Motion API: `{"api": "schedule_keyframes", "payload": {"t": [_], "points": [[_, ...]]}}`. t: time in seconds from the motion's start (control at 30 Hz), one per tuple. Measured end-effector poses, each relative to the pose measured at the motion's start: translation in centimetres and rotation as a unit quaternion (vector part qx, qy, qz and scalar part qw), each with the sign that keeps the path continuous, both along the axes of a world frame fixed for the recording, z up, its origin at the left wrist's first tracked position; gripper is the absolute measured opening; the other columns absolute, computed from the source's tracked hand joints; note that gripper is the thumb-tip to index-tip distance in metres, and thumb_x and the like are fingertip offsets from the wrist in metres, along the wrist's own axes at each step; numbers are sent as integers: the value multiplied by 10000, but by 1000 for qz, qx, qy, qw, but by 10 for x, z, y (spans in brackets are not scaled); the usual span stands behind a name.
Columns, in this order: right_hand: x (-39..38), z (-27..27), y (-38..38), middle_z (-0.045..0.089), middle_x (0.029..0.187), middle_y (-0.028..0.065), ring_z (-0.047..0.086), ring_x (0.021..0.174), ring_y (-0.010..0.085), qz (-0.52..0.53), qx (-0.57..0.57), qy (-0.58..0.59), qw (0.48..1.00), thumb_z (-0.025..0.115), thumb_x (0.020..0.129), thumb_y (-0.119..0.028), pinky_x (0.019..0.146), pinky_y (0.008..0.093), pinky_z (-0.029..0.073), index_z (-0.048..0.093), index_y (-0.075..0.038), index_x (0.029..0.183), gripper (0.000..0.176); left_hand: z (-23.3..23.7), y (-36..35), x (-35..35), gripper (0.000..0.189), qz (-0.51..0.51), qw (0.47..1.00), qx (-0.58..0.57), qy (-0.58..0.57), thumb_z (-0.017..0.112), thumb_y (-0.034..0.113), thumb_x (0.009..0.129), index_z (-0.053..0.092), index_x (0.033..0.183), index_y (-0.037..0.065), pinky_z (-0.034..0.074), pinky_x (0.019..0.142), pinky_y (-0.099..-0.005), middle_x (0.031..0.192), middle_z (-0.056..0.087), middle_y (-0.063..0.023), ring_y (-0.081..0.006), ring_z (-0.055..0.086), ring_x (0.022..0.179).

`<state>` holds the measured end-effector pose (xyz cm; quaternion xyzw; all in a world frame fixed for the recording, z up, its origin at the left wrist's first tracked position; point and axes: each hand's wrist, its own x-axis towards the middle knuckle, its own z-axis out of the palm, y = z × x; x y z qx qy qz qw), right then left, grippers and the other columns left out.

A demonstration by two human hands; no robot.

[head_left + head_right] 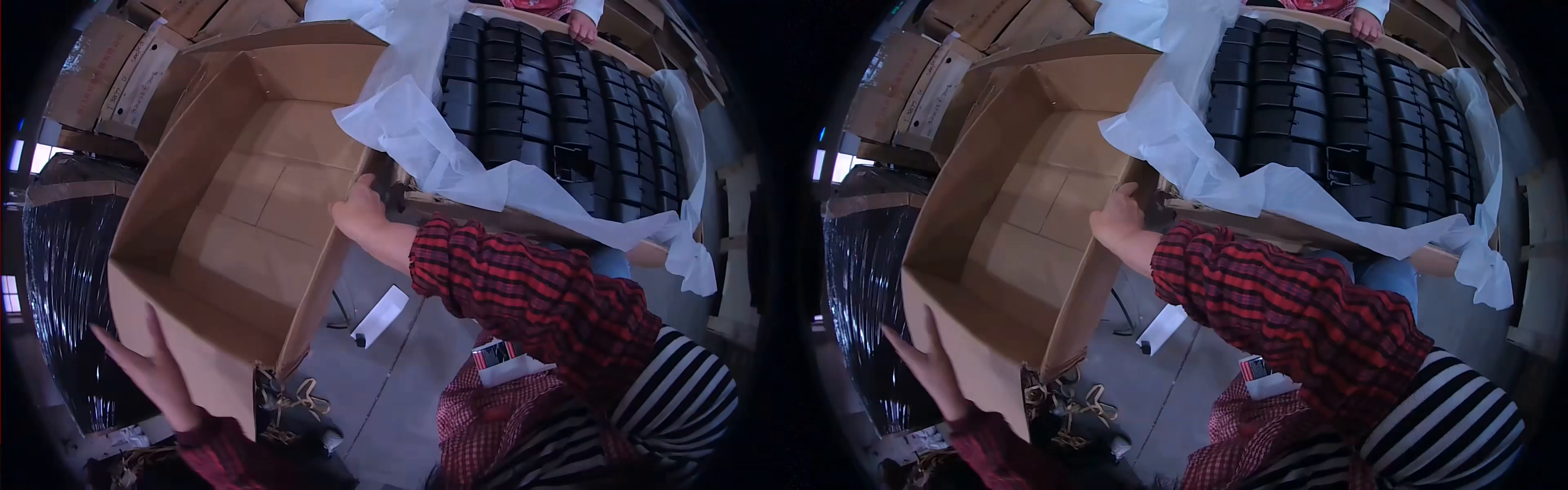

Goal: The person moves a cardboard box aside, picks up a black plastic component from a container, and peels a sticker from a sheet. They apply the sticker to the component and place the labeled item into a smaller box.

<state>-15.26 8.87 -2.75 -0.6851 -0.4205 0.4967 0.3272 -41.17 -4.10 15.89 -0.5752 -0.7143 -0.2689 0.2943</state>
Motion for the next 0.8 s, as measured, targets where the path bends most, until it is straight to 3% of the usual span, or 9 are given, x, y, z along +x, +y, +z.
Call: {"api": "schedule_keyframes", "payload": {"t": [0.07,0.1,0.23,0.3,0.37,0.43,0.53,0.7,0.8], "points": [[6,-23,18,538,1234,307,560,1138,391,0,-33,-42,999,588,819,-209,975,404,441,315,148,1339,687,-87,-27,-2,1002,46,879,-100,-464,679,414,856,44,1473,-57,337,1063,-425,1460,319,-244,-313,407,1293],[14,-33,25,538,1234,307,560,1138,391,2,-39,-44,998,588,819,-209,975,404,441,315,148,1339,687,-119,-32,13,1027,84,746,-178,-636,648,484,850,18,1486,-20,383,998,-463,1455,331,-213,-309,439,1244],[43,-45,10,500,1341,209,560,1165,296,161,-8,62,985,617,893,-306,962,358,453,405,105,1326,632,-287,22,67,966,27,587,-135,-798,710,260,850,23,1502,70,420,943,-453,1407,400,-146,-254,437,1230],[59,-43,-12,559,1284,140,577,1131,196,300,-76,304,901,579,937,-270,932,308,470,461,44,1319,508,-394,37,60,814,-148,443,-121,-876,636,172,907,82,1495,69,437,946,-392,1381,438,-143,-261,492,1194],[106,-24,-38,611,1200,89,588,1079,138,480,-31,202,853,545,970,-235,905,274,478,513,-3,1297,402,-378,36,104,572,-114,400,-110,-903,554,58,925,300,1437,93,461,928,-351,1283,542,-105,-244,565,1119],[170,-27,-82,647,1134,69,611,1015,128,463,40,220,858,555,965,-159,880,269,488,537,5,1267,344,-432,12,102,439,-76,510,-153,-843,576,48,875,487,1301,103,481,900,-382,1177,620,-93,-272,604,1061],[263,-31,-147,658,1081,67,613,977,120,287,-57,204,934,518,972,-118,821,264,500,590,-16,1214,272,-529,-69,91,405,33,752,-423,-505,644,120,797,557,1192,110,469,890,-452,1145,628,-126,-341,593,1060],[349,-23,-211,641,963,43,600,916,105,84,-75,19,993,448,965,-41,766,232,484,621,6,1088,217,-531,-179,150,559,246,772,-419,-409,696,234,770,492,1288,181,393,989,-490,1404,399,-222,-425,430,1238],[370,-41,-229,604,931,29,587,876,96,48,-95,3,994,443,968,-34,748,226,477,620,10,1045,197,-544,-228,172,589,378,649,-470,-464,695,254,765,481,1307,341,301,1045,-577,1537,79,-213,-520,184,1342]]}}
